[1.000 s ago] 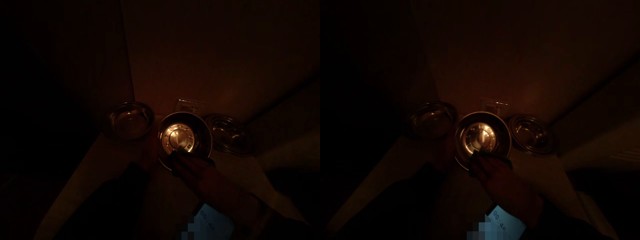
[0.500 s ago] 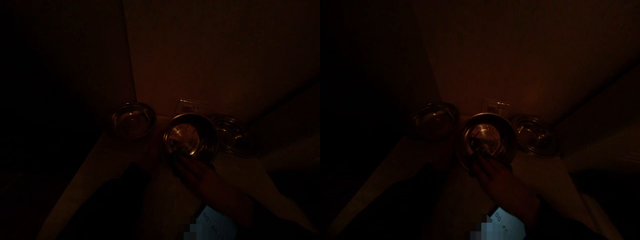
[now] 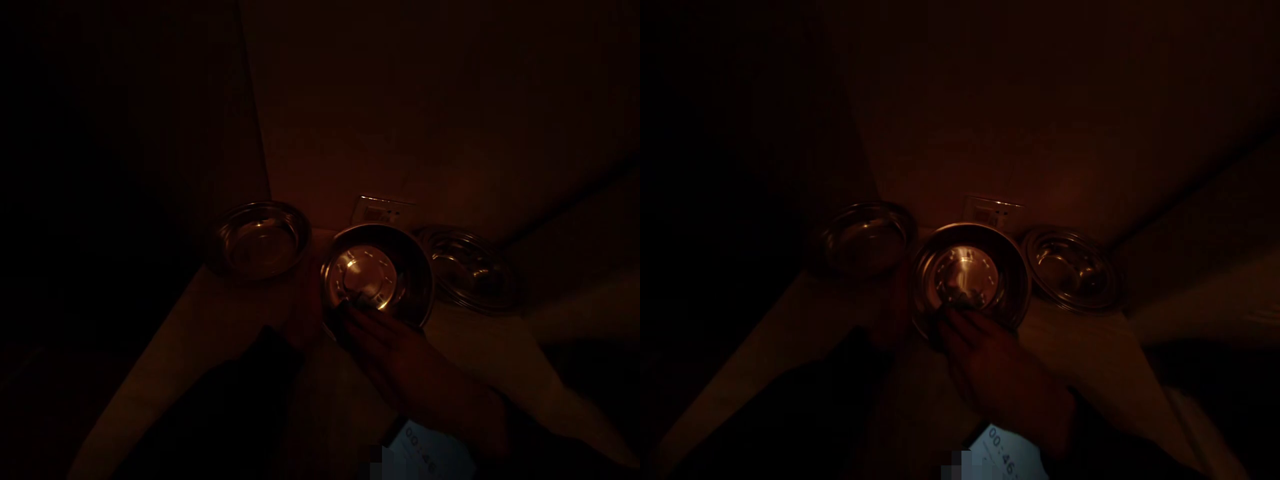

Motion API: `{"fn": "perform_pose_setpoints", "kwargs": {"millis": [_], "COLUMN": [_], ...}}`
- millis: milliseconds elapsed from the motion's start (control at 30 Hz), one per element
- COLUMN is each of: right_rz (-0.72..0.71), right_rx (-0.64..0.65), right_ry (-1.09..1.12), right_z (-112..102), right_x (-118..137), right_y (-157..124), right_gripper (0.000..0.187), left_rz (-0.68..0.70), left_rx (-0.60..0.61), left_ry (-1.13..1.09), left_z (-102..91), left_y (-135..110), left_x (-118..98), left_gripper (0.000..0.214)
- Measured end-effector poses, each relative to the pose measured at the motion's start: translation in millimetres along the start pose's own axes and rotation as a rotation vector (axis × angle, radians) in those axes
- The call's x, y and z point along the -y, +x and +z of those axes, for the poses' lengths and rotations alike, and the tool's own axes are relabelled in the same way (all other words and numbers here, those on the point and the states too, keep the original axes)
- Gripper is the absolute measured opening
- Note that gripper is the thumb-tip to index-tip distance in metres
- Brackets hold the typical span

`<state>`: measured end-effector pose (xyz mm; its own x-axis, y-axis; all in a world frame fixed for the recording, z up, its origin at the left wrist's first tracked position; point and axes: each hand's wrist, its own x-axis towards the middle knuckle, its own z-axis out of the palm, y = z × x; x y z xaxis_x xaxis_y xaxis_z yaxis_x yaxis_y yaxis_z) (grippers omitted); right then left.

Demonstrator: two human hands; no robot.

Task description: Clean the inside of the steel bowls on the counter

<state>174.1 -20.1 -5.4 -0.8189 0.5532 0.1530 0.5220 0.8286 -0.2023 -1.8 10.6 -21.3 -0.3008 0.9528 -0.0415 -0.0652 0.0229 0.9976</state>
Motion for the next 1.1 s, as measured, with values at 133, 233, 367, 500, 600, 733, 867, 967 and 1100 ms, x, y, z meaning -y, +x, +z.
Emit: {"fn": "perform_pose_setpoints", "kwargs": {"millis": [133,233,367,500,600,733,867,967,1100], "right_rz": [0.012,-0.033,-0.055,-0.053,-0.057,-0.044,-0.052,-0.023,-0.021], "right_rx": [0.032,-0.002,-0.01,0.041,0.008,-0.04,-0.005,-0.004,-0.041], "right_ry": [0.025,0.009,-0.044,-0.092,-0.139,-0.193,-0.235,-0.261,-0.267], "right_z": [4.2,4.9,-0.5,-6.3,-5.2,-1.8,-0.9,-0.4,-1.5], "right_x": [-0.7,-6.2,-18.0,-23.7,-19.2,-14.2,-19.4,-20.7,-16.0], "right_y": [23.6,37.4,24.8,7.0,15.9,28.7,11.6,6.6,25.1], "right_gripper": [0.047,0.045,0.041,0.038,0.038,0.042,0.041,0.044,0.044], "left_rz": [0.014,-0.019,0.01,0.031,-0.047,-0.026,-0.02,-0.031,0.002], "left_rx": [-0.092,-0.089,-0.052,0.044,0.052,-0.064,0.052,0.085,0.033], "left_ry": [0.023,0.012,-0.006,-0.075,-0.07,-0.004,-0.092,-0.119,-0.07], "left_z": [1.7,1.0,0.6,3.9,4.6,2.0,3.0,5.4,5.7], "left_y": [5.3,8.2,5.4,1.4,2.4,4.3,3.1,3.1,4.7], "left_x": [5.2,9.7,7.3,-1.9,-4.4,-1.5,-2.5,-4.9,-3.2], "left_gripper": [0.026,0.028,0.035,0.042,0.046,0.034,0.039,0.043,0.037]}}
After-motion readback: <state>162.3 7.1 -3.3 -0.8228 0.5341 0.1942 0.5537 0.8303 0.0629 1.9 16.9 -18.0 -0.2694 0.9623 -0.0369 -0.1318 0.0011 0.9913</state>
